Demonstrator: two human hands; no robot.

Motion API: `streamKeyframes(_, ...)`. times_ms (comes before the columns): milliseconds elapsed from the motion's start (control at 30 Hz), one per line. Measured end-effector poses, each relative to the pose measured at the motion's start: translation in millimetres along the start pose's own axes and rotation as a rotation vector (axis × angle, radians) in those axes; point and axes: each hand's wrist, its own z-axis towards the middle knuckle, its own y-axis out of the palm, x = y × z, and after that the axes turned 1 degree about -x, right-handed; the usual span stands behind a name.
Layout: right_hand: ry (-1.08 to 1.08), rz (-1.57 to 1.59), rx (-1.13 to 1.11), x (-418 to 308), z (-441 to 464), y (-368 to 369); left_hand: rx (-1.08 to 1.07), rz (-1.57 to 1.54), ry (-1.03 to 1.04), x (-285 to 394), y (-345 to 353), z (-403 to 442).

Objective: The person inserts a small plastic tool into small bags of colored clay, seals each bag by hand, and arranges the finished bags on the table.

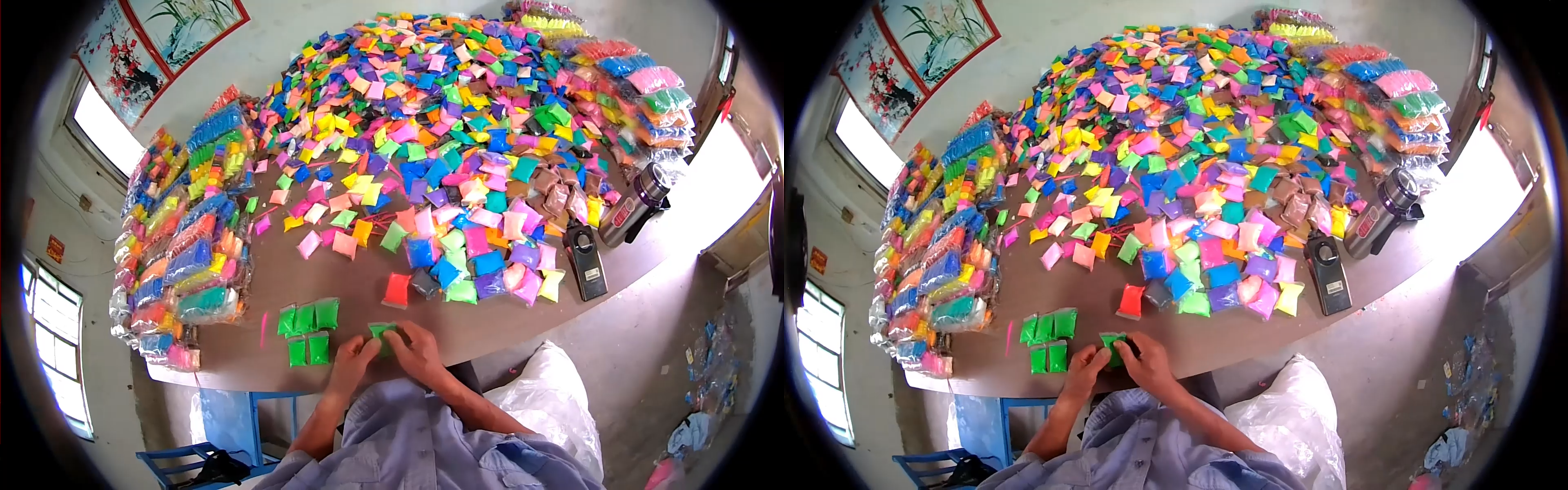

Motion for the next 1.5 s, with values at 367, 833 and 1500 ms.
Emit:
streamKeyframes(367, 0.089, -0.152, -0.025, 13, -7, 2, 0.005, -0.041, 0.126, -16, -3, 7)
streamKeyframes(833, 0.022, -0.25, -0.113, 27, -14, 16, -0.071, -0.135, 0.275, -44, -16, 26)
streamKeyframes(1500, 0.255, -0.125, -0.068, -15, -16, 21, -0.015, 0.048, 0.386, -18, -4, 6)
